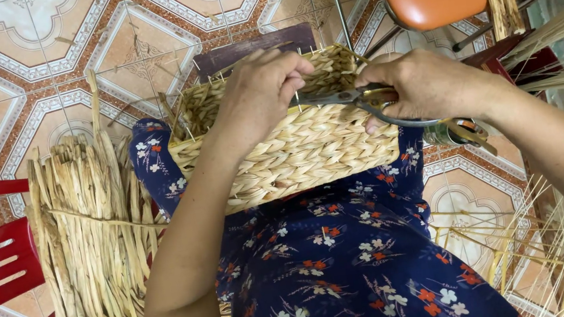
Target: The person weaves dried plant fibers around a rectangular frame by hand, threading long strips through vertical spokes. They occasionally trim excess fiber ends using shears and tuck the remaining edges into the structure to finish the basket.
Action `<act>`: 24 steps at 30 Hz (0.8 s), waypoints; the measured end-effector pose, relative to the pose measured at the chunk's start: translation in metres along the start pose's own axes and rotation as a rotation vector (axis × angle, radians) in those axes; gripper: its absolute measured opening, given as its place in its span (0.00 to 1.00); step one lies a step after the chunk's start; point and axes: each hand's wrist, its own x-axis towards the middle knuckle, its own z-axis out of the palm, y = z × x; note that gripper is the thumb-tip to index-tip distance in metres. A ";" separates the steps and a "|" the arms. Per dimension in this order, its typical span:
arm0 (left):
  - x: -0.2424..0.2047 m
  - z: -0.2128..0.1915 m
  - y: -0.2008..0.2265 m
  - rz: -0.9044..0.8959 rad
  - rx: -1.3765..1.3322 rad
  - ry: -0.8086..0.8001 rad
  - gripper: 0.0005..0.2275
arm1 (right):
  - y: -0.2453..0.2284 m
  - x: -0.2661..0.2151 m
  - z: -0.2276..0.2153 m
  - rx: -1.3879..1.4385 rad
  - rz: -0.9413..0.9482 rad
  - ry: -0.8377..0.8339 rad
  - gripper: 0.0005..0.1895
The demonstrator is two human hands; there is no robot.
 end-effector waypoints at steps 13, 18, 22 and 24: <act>-0.001 -0.003 0.002 -0.097 -0.082 -0.056 0.01 | -0.027 0.005 -0.006 -0.103 0.266 -0.249 0.31; -0.008 -0.001 -0.014 -0.025 -0.087 0.046 0.02 | -0.025 -0.001 -0.007 -0.221 0.087 -0.053 0.25; -0.019 -0.054 0.007 -0.029 -0.094 0.139 0.05 | -0.037 0.010 -0.030 -0.278 0.401 -0.468 0.33; -0.024 -0.051 0.002 -0.031 0.000 0.124 0.06 | -0.017 0.008 -0.017 -0.199 0.124 -0.165 0.49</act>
